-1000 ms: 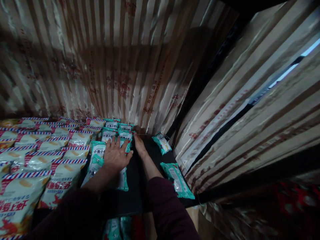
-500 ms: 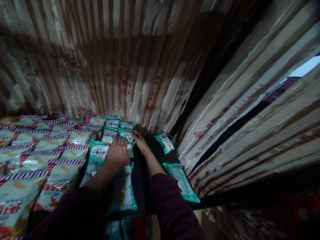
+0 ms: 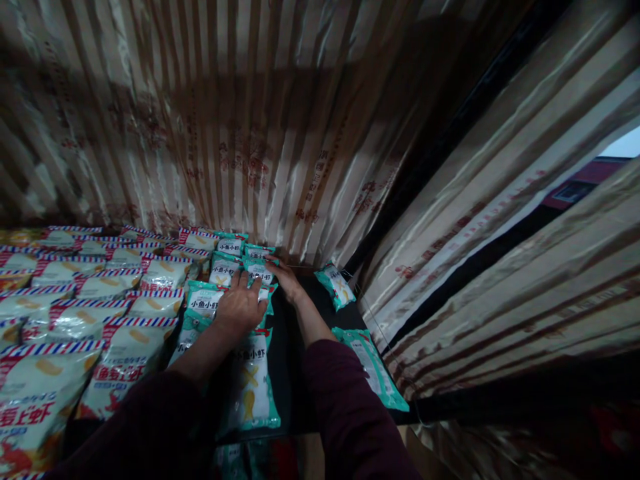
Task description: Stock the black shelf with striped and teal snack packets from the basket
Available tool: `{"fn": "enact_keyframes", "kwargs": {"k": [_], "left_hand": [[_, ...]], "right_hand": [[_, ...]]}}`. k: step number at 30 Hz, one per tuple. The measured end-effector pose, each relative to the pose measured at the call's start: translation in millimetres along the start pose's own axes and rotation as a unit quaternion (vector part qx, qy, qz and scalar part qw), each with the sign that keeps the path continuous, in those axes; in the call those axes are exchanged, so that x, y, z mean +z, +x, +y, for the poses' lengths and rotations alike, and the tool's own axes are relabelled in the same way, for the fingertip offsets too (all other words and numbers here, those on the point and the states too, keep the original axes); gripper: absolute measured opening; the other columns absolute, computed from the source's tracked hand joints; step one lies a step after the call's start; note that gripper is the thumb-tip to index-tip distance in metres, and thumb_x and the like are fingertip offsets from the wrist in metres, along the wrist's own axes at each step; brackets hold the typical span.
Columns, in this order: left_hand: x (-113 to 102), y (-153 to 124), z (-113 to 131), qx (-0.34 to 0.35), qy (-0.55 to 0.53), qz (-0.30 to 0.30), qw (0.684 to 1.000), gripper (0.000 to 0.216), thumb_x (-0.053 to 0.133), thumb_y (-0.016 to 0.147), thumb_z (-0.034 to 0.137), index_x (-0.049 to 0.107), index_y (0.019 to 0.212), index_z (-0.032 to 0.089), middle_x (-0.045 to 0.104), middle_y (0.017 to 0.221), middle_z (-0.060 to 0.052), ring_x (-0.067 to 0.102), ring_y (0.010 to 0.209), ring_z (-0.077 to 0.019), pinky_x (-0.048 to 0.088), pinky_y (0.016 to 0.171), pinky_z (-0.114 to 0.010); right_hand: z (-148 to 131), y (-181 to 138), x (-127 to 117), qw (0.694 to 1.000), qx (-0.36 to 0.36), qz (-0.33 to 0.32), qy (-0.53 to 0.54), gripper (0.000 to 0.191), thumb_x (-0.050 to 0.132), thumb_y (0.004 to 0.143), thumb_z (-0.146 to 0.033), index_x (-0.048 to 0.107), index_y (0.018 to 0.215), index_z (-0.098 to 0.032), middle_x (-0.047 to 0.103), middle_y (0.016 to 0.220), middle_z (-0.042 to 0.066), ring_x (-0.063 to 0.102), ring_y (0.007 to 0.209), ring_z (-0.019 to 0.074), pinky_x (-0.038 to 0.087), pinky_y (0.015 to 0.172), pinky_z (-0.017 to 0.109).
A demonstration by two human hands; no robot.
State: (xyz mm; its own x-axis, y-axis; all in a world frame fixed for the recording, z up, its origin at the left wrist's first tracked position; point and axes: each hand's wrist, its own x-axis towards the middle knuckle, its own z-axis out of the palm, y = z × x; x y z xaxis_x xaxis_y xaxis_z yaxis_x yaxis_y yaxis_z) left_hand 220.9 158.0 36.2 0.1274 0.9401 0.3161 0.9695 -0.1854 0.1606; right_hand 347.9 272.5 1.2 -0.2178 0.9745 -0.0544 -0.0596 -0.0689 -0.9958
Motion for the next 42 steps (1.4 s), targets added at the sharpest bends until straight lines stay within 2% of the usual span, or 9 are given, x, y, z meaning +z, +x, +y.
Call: {"fn": "enact_keyframes", "kwargs": {"k": [9, 16, 21, 24, 28, 30, 33, 38, 42], "left_hand": [[0, 1, -3, -0.008, 0.002, -0.004, 1.000, 0.050, 0.052, 0.084, 0.033, 0.055, 0.127, 0.007, 0.054, 0.129, -0.025, 0.045, 0.127, -0.0374, 0.040, 0.102, -0.047], [-7, 1, -3, -0.028, -0.022, -0.038, 0.999, 0.055, 0.052, 0.084, 0.035, 0.050, 0.132, 0.007, 0.047, 0.137, -0.024, 0.035, 0.135, -0.0367, 0.036, 0.106, -0.047], [-21, -8, -4, -0.016, -0.034, -0.001, 0.999, 0.052, 0.049, 0.086, 0.035, 0.052, 0.130, 0.008, 0.050, 0.136, -0.023, 0.037, 0.134, -0.0366, 0.038, 0.105, -0.050], [-29, -31, 1, 0.012, -0.052, 0.068, 0.996, 0.046, 0.046, 0.087, 0.031, 0.055, 0.125, 0.006, 0.053, 0.132, -0.023, 0.038, 0.133, -0.0344, 0.035, 0.108, -0.049], [-28, -90, 15, 0.050, -0.130, 0.173, 0.975, 0.038, 0.045, 0.089, 0.027, 0.054, 0.122, 0.011, 0.044, 0.140, -0.021, 0.039, 0.134, -0.0314, 0.041, 0.105, -0.048], [-22, -122, 22, 0.060, -0.160, 0.183, 0.968, 0.038, 0.047, 0.088, 0.022, 0.049, 0.125, 0.015, 0.036, 0.146, -0.018, 0.033, 0.137, -0.0306, 0.042, 0.105, -0.048], [-13, -156, 30, 0.033, -0.178, 0.185, 0.966, 0.051, 0.048, 0.087, 0.015, 0.035, 0.136, 0.015, 0.029, 0.149, -0.020, 0.025, 0.141, -0.0316, 0.039, 0.107, -0.052], [-11, -163, 39, 0.058, -0.204, 0.184, 0.960, 0.060, 0.047, 0.087, 0.011, 0.024, 0.142, 0.017, 0.018, 0.154, -0.020, 0.017, 0.143, -0.0321, 0.035, 0.110, -0.053], [-5, -162, 41, 0.001, -0.230, 0.161, 0.960, 0.056, 0.045, 0.089, 0.017, 0.026, 0.141, 0.015, 0.022, 0.152, -0.021, 0.026, 0.141, -0.0292, 0.040, 0.107, -0.047]], "right_hand": [[5, 10, 6, 1.000, 0.006, 0.001, -0.002, 0.045, 0.069, 0.072, -0.035, 0.063, 0.114, -0.022, 0.072, 0.101, 0.001, 0.067, 0.093, 0.0177, 0.047, 0.094, 0.037], [-2, -16, 13, 0.988, -0.025, 0.154, -0.010, 0.050, 0.066, 0.074, -0.044, 0.060, 0.117, -0.020, 0.067, 0.118, 0.004, 0.058, 0.114, 0.0197, 0.040, 0.103, 0.034], [6, -53, 14, 0.971, -0.055, 0.226, -0.059, 0.050, 0.058, 0.078, -0.051, 0.059, 0.118, -0.021, 0.064, 0.122, 0.006, 0.057, 0.116, 0.0199, 0.039, 0.103, 0.033], [12, -79, 14, 0.965, -0.063, 0.231, -0.103, 0.052, 0.058, 0.078, -0.053, 0.057, 0.121, -0.023, 0.063, 0.122, 0.006, 0.057, 0.115, 0.0204, 0.040, 0.102, 0.034], [18, -113, 15, 0.963, -0.055, 0.222, -0.141, 0.052, 0.057, 0.080, -0.051, 0.056, 0.123, -0.022, 0.062, 0.123, 0.008, 0.057, 0.114, 0.0214, 0.042, 0.101, 0.035], [21, -128, 17, 0.962, -0.041, 0.218, -0.156, 0.053, 0.057, 0.080, -0.049, 0.056, 0.124, -0.020, 0.062, 0.122, 0.010, 0.058, 0.112, 0.0218, 0.044, 0.098, 0.035], [24, -146, 22, 0.964, -0.015, 0.205, -0.167, 0.054, 0.058, 0.079, -0.048, 0.056, 0.124, -0.019, 0.063, 0.118, 0.011, 0.061, 0.108, 0.0218, 0.047, 0.094, 0.034], [18, -160, 36, 0.968, 0.015, 0.158, -0.195, 0.051, 0.059, 0.079, -0.050, 0.058, 0.121, -0.022, 0.069, 0.105, 0.006, 0.064, 0.096, 0.0197, 0.047, 0.091, 0.033], [20, -161, 41, 0.968, 0.019, 0.149, -0.200, 0.052, 0.061, 0.077, -0.050, 0.058, 0.121, -0.023, 0.069, 0.102, 0.004, 0.065, 0.093, 0.0184, 0.048, 0.088, 0.032]]}}
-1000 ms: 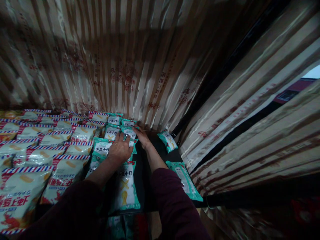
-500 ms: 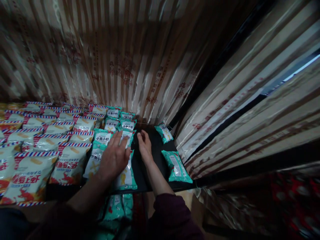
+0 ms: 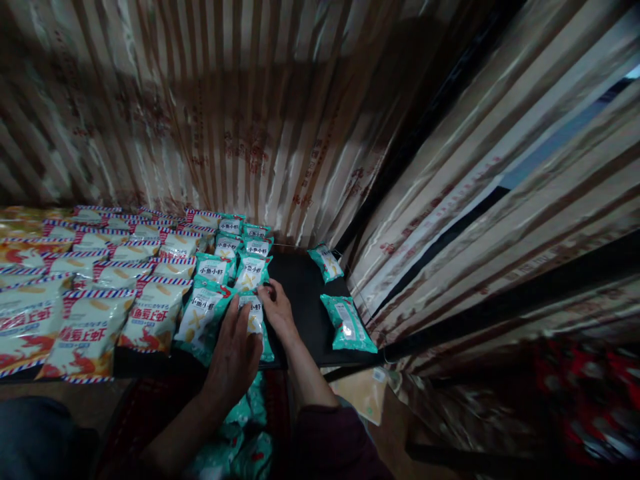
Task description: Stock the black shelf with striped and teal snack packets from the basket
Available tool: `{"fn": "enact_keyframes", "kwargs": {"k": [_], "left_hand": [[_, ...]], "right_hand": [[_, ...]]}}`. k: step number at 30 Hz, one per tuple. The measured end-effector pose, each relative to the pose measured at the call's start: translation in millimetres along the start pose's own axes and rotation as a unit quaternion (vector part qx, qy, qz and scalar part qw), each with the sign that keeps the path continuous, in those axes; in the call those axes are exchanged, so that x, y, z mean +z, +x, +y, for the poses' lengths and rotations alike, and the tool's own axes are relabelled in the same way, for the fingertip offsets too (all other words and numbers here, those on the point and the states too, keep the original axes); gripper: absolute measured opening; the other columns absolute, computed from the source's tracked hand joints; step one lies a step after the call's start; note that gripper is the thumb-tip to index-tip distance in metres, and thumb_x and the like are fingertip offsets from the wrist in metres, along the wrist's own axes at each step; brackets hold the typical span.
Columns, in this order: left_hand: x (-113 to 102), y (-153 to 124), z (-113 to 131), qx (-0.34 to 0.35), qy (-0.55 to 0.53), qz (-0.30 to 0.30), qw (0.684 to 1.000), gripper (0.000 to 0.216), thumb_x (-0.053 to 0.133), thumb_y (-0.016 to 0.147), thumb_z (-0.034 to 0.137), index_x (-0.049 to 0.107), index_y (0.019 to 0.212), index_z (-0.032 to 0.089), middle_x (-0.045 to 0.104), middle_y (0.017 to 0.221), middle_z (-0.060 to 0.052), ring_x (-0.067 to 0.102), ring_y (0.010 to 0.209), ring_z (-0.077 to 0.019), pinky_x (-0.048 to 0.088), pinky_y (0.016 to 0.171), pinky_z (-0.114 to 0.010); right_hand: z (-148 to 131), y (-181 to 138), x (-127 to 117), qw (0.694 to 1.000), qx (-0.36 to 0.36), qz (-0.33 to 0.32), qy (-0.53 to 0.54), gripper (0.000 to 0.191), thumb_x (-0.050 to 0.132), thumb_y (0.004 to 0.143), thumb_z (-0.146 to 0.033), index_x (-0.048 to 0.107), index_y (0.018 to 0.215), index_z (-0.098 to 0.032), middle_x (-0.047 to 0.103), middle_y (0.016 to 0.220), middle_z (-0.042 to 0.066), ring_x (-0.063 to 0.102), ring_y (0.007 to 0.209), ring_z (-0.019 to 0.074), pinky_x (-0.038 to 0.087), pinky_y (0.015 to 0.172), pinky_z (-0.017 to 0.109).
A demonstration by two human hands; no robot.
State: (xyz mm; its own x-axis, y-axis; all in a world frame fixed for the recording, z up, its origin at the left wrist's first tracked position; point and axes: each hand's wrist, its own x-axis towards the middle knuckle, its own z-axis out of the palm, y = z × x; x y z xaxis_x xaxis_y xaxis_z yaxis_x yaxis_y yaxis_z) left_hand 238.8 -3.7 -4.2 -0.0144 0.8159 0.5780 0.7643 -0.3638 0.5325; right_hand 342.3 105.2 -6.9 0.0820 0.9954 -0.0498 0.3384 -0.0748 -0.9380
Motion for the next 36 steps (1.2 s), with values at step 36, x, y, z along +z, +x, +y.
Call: {"fn": "enact_keyframes", "kwargs": {"k": [36], "left_hand": [[42, 25, -30, -0.159, -0.046, -0.013, 0.986, 0.067, 0.041, 0.088, 0.044, 0.027, 0.142, 0.007, 0.041, 0.142, -0.023, 0.040, 0.132, -0.0326, 0.035, 0.107, -0.053]], "right_hand": [[12, 0, -2, 0.993, -0.033, -0.002, 0.109, 0.047, 0.051, 0.083, -0.052, 0.061, 0.117, -0.021, 0.069, 0.108, 0.004, 0.063, 0.099, 0.0194, 0.048, 0.090, 0.031]]}}
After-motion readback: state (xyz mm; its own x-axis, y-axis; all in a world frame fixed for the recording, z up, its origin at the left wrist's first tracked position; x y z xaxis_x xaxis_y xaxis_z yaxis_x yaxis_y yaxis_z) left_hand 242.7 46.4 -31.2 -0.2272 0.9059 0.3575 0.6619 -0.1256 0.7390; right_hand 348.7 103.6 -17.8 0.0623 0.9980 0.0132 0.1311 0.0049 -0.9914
